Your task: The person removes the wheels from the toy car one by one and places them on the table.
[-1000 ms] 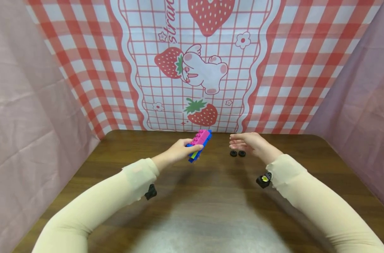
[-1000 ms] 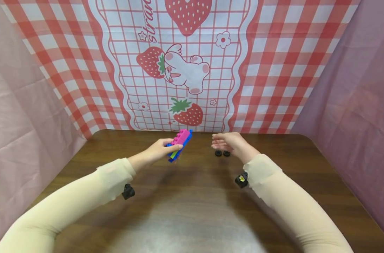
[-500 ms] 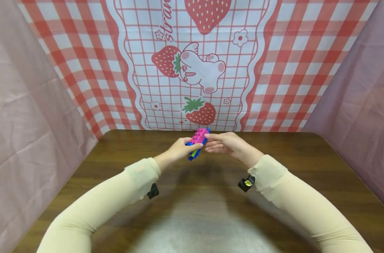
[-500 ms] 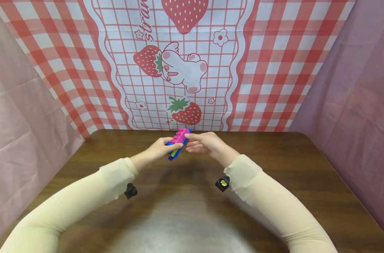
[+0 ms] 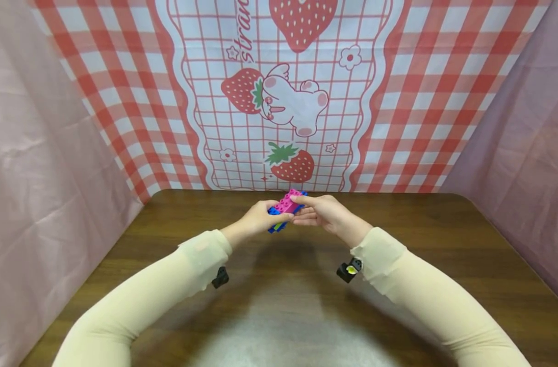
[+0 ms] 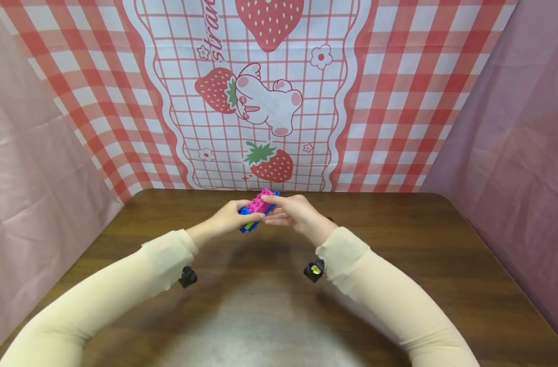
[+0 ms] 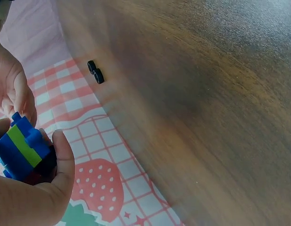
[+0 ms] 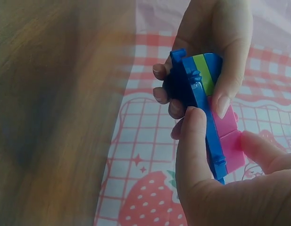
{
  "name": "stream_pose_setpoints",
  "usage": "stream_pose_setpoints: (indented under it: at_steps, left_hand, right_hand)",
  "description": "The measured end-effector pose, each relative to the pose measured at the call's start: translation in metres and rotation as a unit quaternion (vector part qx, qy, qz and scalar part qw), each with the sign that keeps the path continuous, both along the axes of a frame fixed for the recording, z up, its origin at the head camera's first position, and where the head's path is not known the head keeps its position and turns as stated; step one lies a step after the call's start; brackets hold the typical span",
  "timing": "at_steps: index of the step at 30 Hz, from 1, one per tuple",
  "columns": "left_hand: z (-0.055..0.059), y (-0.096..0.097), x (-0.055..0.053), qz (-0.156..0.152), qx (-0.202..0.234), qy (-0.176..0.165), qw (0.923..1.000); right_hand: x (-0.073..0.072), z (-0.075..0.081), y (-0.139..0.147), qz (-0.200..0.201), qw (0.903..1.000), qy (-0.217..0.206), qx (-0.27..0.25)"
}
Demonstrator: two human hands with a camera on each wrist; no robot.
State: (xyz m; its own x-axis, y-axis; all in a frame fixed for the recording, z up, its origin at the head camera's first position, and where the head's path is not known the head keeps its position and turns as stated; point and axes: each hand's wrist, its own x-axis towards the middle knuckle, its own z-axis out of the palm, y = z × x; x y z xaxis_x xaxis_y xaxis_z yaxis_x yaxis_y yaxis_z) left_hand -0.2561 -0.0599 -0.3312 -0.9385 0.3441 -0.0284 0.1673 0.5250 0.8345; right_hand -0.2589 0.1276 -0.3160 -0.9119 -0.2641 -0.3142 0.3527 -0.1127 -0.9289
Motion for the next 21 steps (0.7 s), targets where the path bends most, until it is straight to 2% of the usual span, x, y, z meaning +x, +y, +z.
stream_pose_setpoints:
  at_steps: [4, 7, 10, 12, 15, 21]
  left_hand:
    - [0.002, -0.004, 0.001, -0.024, -0.004, -0.012, 0.9996]
    - [0.006, -0.007, 0.001, -0.072, -0.003, -0.039, 0.9966]
    - [0.011, -0.011, 0.002, -0.122, 0.006, -0.068, 0.9902]
    - [0.014, -0.012, 0.002, -0.138, 0.015, -0.083, 0.9869]
    - [0.018, -0.013, 0.002, -0.144, 0.03, -0.099, 0.9841]
    - [0.019, -0.011, 0.002, -0.126, 0.057, -0.117, 0.9835]
  right_hand:
    - [0.0, 0.0, 0.002, 0.004, 1.0, -0.002, 0.002]
    - [-0.001, 0.0, 0.007, 0.017, 0.9998, -0.002, 0.012]
    - [-0.003, 0.001, 0.014, 0.045, 0.9986, 0.007, 0.027]
    - [-0.005, 0.002, 0.018, 0.072, 0.9966, 0.016, 0.036]
    - [-0.006, 0.003, 0.023, 0.118, 0.9913, 0.033, 0.047]
    - [-0.006, 0.002, 0.026, 0.202, 0.9768, 0.058, 0.042]
